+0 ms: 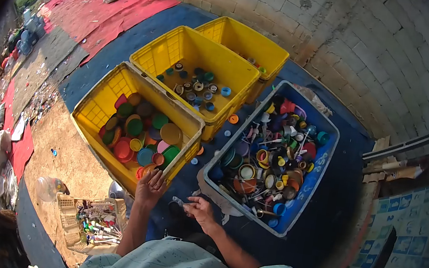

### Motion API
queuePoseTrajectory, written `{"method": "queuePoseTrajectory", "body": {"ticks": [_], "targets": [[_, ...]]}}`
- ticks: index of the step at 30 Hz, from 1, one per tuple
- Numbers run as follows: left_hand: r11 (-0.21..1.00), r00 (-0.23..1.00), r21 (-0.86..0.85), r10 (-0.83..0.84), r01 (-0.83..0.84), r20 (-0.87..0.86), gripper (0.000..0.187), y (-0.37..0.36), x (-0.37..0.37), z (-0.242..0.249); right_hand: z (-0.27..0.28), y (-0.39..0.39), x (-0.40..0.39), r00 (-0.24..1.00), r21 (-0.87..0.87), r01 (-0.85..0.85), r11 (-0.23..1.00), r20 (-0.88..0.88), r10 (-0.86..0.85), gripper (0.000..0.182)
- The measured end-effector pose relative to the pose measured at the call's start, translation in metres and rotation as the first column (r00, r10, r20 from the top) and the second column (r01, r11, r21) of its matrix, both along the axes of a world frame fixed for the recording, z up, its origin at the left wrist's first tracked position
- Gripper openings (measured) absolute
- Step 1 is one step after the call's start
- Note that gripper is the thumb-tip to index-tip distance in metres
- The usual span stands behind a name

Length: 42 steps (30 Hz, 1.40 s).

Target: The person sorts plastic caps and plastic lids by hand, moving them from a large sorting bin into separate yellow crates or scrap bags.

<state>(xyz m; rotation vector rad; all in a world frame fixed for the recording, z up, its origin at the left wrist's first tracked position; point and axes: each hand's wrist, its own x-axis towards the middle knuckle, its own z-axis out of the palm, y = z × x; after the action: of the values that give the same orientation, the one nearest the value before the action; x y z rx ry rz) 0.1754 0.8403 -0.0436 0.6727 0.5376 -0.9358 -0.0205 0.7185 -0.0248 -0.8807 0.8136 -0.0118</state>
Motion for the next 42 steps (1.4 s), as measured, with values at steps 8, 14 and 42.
{"method": "queuePoseTrajectory", "body": {"ticks": [8, 14, 42], "targets": [[0.986, 0.951, 0.062, -0.169, 0.158, 0.258, 0.033, -0.107, -0.144, 0.032, 0.021, -0.069, -0.180, 0.997, -0.323, 0.017, 0.946, 0.082, 0.010, 0.019], [0.947, 0.907, 0.065, -0.320, 0.315, 0.273, 0.029, -0.193, -0.281, 0.036, 0.024, -0.145, -0.369, 0.969, -0.392, 0.226, 0.892, -0.007, -0.248, 0.037], [0.462, 0.837, 0.847, -0.327, -0.263, 0.438, 0.055, -0.416, -0.278, -0.039, 0.066, -0.504, -0.314, 0.985, -0.776, 0.088, 0.625, -0.027, -0.172, 0.040]]}}
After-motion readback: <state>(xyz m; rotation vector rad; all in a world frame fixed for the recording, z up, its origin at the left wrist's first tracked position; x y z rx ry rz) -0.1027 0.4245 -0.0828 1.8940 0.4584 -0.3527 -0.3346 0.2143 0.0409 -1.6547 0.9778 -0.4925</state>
